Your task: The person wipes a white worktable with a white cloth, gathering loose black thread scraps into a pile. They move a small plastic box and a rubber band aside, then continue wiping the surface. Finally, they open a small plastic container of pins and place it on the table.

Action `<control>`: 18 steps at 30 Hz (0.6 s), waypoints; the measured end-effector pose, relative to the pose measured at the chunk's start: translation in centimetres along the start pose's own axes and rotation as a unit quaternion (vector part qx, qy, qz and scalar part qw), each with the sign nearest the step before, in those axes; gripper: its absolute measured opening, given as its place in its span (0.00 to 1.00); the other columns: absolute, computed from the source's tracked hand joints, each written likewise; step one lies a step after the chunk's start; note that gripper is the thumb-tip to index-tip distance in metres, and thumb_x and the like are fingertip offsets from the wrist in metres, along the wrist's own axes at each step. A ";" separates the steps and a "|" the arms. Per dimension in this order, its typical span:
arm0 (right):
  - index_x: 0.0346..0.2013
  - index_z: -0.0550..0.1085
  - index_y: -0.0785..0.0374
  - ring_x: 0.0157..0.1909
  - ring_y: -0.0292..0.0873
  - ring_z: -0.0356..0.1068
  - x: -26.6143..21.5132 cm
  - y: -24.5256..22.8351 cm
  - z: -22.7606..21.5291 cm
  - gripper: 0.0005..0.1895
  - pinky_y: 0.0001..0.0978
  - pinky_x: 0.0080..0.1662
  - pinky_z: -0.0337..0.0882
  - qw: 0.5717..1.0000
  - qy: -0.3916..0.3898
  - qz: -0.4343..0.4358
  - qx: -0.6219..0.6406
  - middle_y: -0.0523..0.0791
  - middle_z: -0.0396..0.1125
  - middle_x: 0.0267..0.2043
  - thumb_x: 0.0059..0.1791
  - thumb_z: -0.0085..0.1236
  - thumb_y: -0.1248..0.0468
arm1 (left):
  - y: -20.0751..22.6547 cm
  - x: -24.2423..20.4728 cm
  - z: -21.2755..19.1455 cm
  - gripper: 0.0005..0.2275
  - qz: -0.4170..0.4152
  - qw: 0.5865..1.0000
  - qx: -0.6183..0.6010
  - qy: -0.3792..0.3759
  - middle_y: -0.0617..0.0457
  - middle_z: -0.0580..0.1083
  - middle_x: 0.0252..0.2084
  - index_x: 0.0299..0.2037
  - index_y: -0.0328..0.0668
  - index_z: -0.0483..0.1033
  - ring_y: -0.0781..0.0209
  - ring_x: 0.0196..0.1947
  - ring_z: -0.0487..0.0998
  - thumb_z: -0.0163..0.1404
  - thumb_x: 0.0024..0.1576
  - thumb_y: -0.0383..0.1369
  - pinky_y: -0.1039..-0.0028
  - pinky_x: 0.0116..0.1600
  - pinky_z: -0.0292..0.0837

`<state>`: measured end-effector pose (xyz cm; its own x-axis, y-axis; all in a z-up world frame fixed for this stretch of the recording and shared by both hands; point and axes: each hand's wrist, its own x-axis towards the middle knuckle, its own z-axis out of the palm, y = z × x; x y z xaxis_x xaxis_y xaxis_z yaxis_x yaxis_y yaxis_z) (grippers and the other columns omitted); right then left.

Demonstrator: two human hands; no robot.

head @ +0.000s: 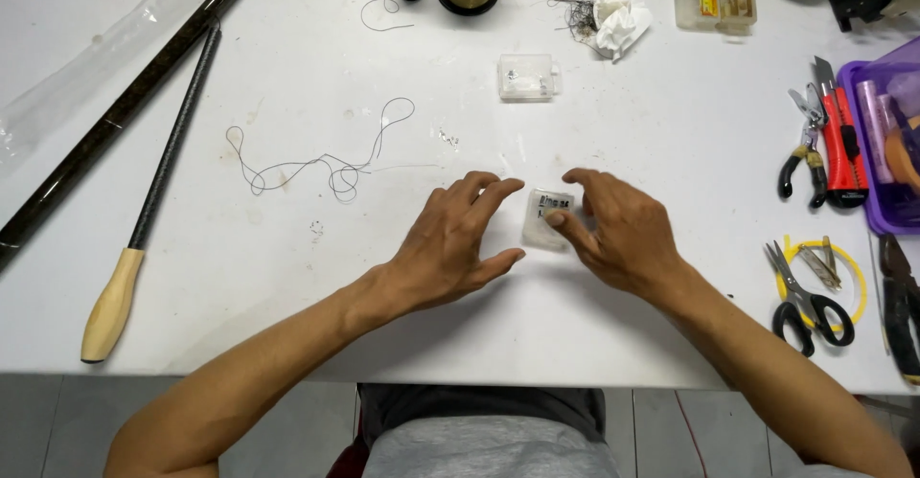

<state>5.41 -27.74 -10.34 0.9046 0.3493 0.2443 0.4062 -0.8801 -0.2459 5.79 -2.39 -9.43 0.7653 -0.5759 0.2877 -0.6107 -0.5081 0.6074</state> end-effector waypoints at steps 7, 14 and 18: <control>0.59 0.72 0.63 0.49 0.57 0.73 1.0 -1.3 -3.5 0.29 0.48 0.45 0.76 0.988 -0.091 -0.106 0.068 0.54 0.67 0.52 0.48 0.62 0.50 | 0.2 1.6 1.2 0.38 -0.009 0.998 -0.014 -0.056 0.31 0.70 0.56 0.69 0.36 0.59 0.38 0.45 0.78 0.66 0.49 0.33 0.56 0.46 0.71; 0.62 0.72 0.60 0.55 0.53 0.70 0.1 -0.2 -1.4 0.28 0.43 0.50 0.72 0.985 -0.079 -0.134 0.074 0.52 0.68 0.57 0.48 0.63 0.57 | 0.1 1.6 2.5 0.35 0.002 0.998 -0.037 -0.053 0.32 0.72 0.56 0.69 0.37 0.62 0.41 0.47 0.78 0.63 0.49 0.28 0.59 0.47 0.70; 0.61 0.73 0.59 0.53 0.51 0.71 -0.2 -0.1 -1.1 0.27 0.41 0.48 0.73 0.984 -0.069 -0.143 0.078 0.52 0.70 0.57 0.48 0.63 0.56 | -0.6 1.1 2.7 0.31 0.003 0.999 -0.033 -0.028 0.36 0.75 0.54 0.66 0.37 0.65 0.43 0.47 0.78 0.62 0.51 0.28 0.61 0.47 0.70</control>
